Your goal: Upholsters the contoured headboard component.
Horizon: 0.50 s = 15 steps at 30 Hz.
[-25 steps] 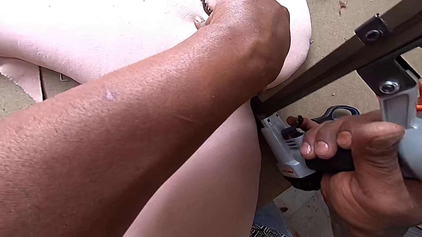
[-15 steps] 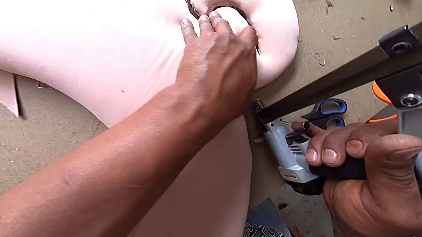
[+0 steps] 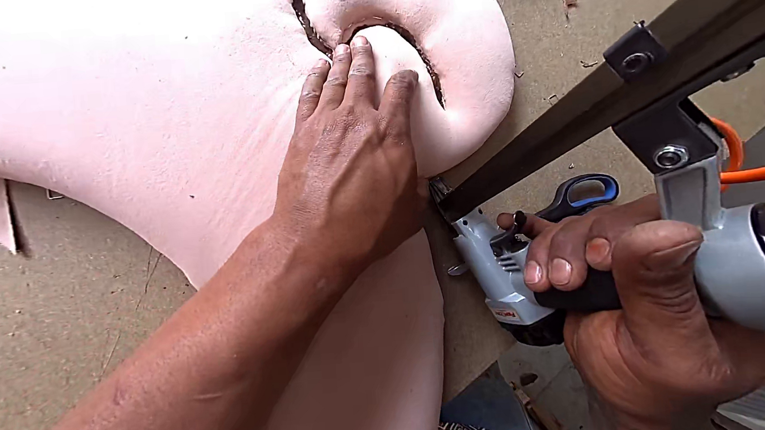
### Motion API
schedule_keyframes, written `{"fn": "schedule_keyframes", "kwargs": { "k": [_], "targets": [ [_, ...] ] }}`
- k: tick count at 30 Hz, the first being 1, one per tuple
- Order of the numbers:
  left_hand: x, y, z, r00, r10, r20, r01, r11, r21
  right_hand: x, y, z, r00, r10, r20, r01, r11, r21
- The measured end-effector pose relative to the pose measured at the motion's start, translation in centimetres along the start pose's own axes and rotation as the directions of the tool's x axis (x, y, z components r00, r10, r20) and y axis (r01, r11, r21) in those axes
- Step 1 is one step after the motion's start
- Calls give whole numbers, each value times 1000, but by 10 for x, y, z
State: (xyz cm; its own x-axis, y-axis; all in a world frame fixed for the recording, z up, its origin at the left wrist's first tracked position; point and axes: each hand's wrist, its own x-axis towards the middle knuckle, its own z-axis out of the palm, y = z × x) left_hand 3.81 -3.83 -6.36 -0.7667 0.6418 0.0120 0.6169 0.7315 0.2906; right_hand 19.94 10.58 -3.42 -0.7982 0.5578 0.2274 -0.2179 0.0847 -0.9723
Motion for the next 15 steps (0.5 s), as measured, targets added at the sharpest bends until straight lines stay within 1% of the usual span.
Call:
{"fn": "schedule_keyframes", "kwargs": {
  "k": [6,12,15],
  "targets": [
    [0,1,0,1000,1,0,-1,1000,7,1,1,3,1000,21,-8,-21,1000,10],
    [0,2,0,1000,-12,13,12,1000,-1,-7,7,9,999,-24,-23,25,999,22],
    [1,3,0,1000,-15,13,15,1000,-3,-13,9,10,1000,-15,17,14,999,50]
  ]
}}
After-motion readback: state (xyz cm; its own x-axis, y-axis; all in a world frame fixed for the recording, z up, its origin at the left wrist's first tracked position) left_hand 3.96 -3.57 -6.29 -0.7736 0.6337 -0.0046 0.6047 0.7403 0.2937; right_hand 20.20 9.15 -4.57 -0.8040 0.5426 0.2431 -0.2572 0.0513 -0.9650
